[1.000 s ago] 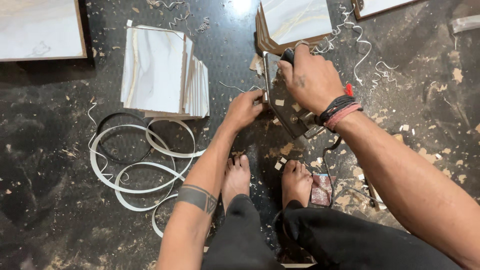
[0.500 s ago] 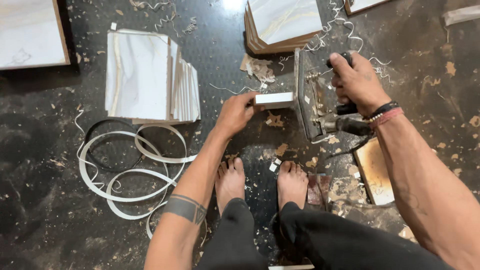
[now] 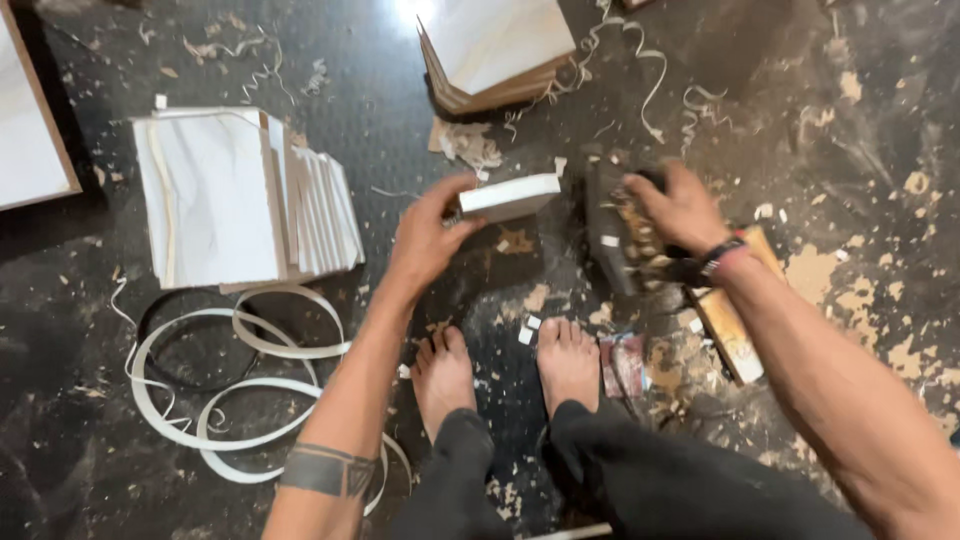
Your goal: The person applies white edge banding tape to the edges of small wood panels. They hold a panel, press the edge banding strip onto the panel edge with a hand-held hot iron, then press and trim the strip by hand and stack the finished panel with others on the workbench.
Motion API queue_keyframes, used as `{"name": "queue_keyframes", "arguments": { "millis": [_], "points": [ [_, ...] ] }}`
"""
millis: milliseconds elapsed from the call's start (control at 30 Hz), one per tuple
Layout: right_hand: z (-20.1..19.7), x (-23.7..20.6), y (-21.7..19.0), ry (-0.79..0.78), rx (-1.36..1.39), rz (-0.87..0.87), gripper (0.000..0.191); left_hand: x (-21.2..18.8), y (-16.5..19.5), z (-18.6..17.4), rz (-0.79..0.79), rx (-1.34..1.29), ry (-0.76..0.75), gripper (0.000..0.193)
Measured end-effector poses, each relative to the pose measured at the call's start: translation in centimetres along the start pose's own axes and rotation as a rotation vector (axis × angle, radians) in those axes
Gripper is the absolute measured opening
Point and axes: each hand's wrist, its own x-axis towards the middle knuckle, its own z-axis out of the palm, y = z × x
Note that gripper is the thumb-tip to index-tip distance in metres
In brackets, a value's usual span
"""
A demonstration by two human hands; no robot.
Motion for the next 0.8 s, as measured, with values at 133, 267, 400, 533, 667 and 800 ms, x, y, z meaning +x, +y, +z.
{"name": "queue_keyframes", "arguments": {
  "millis": [133,267,400,533,667,800],
  "points": [
    [-2.9,-3.6,3.9,-0.075,0.099,0.267,0.046,-0.7,2.4,-1.4,0.095,0.034,0.007,0.054],
    [-4.8,-5.6,7.6,-0.049,-0.100,0.409,0.049,-0.8,4.0,-1.6,0.211,0.192,0.028,0.038],
    [-6.0,-6.9,10.0,-0.005,-0.134,0.369,0.050,-0.9,4.0,-1.3,0.125,0.188,0.025,0.028],
    [-6.0,-6.7,8.7,0.107,-0.786,0.035,0.056,-1.4,3.5,-1.1,0.087,0.168,0.042,0.027],
    [-1.9,-4.2,2.7,0.245,-0.214,-0.304,0.045,-1.8,3.5,-0.7,0.146,0.204,0.060,0.024],
    [4.8,-0.2,-4.9,-0.007,0.324,-0.257,0.048,-2.2,3.5,-0.5,0.140,0.192,0.080,0.022]
  ]
}}
